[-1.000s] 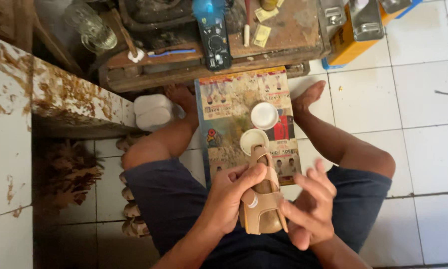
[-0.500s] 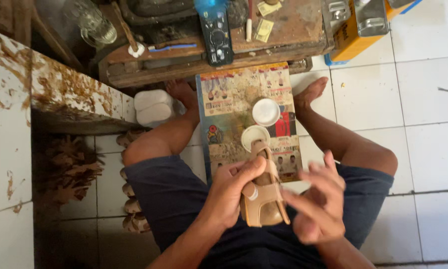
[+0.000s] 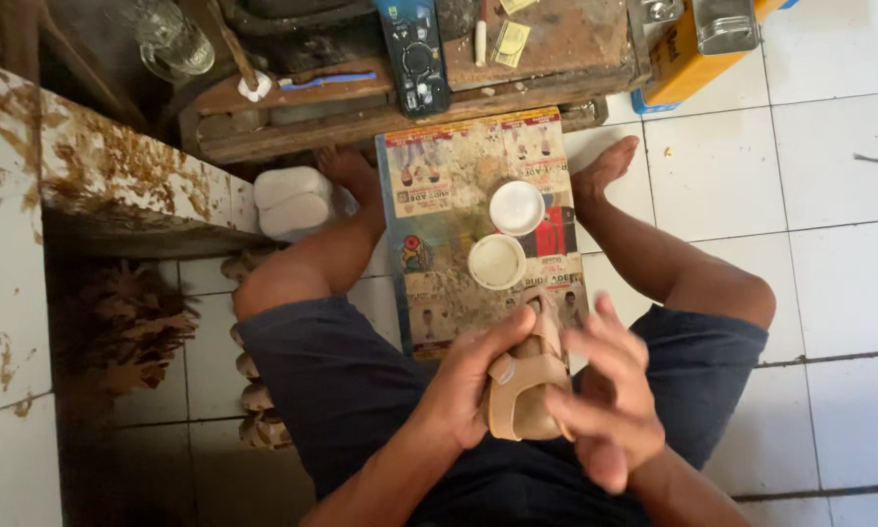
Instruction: The person sits on the floor and works on leather sandals fitted over wooden lasts, pressing and smoothing the straps by hand and dipping fingers into a small bowl of paste. They turn the sandals over to work the soles and place finished sandals on a tiled shelf alongside many others.
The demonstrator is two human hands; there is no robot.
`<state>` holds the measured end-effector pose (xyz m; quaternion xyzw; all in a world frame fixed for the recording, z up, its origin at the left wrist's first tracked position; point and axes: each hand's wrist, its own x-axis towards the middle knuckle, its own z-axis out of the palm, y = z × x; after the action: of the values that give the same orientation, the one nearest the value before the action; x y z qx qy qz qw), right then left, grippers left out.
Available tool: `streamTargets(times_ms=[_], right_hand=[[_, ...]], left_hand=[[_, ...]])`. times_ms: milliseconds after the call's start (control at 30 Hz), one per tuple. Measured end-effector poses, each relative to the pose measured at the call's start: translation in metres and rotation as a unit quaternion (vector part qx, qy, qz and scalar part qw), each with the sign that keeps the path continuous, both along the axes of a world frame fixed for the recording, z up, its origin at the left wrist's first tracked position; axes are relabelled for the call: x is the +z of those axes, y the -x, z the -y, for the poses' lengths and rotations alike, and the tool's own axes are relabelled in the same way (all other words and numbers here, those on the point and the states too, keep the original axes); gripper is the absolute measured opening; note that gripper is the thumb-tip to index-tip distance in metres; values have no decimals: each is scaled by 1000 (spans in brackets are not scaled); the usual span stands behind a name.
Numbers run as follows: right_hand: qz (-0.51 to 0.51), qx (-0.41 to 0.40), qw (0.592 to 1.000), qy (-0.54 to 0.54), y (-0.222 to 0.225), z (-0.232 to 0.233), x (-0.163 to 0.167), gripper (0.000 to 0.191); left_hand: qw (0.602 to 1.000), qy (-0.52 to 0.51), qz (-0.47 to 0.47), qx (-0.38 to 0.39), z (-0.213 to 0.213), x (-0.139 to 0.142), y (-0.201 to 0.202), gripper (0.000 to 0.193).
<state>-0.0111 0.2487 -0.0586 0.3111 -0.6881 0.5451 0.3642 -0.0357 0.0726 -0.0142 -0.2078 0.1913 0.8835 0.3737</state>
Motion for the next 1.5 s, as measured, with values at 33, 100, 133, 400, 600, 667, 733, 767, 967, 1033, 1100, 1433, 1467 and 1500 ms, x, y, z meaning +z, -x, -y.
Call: streamTargets(times_ms=[33, 100, 133, 400, 600, 667, 733, 767, 967, 1033, 1100, 1433, 1467, 1500], right_hand=[[-40, -6, 999, -13, 1, -2, -2, 75], [-120, -12, 992, -33, 2, -3, -4, 71], [-102, -25, 993, -53, 3, -3, -4, 72], [-139, -7, 988, -66, 11, -2, 16, 78], [-94, -37, 989, -105, 4, 6, 18, 79], [-44, -20, 999, -16, -2, 13, 19, 77], [15, -28, 999, 11, -5, 17, 21, 76], [49, -37, 998, -5, -4, 18, 23, 77], [-91, -105, 984, -114, 6, 3, 36, 83], [-107, -111, 981, -116, 6, -2, 39, 85], [-103, -120, 985, -64, 4, -4, 41, 88], [62, -99, 990, -81, 0, 9, 56, 70], [28, -99, 994, -44, -2, 11, 56, 71], [-12, -97, 995, -4, -3, 15, 54, 72]], left_hand=[[1000, -11, 4, 1, 0, -2, 0, 34], [999, -30, 13, 11, 0, -6, -2, 33], [999, -33, 7, 11, 1, -7, -2, 33], [993, -77, 83, 23, -4, -5, -5, 34], [996, -72, -35, 27, 12, 7, -5, 44], [992, 40, -116, 31, 12, 16, -9, 44], [974, 125, -186, 23, 13, 25, -9, 46], [964, 158, -214, 22, 15, 29, -10, 49], [925, 262, -273, 17, 27, 51, -6, 55], [921, 270, -279, 11, 29, 53, -6, 54], [929, 253, -269, 8, 27, 54, -6, 52], [925, 262, -275, -18, 22, 55, -6, 53], [926, 264, -268, -23, 23, 56, -6, 53], [926, 270, -264, -25, 23, 56, -6, 53]])
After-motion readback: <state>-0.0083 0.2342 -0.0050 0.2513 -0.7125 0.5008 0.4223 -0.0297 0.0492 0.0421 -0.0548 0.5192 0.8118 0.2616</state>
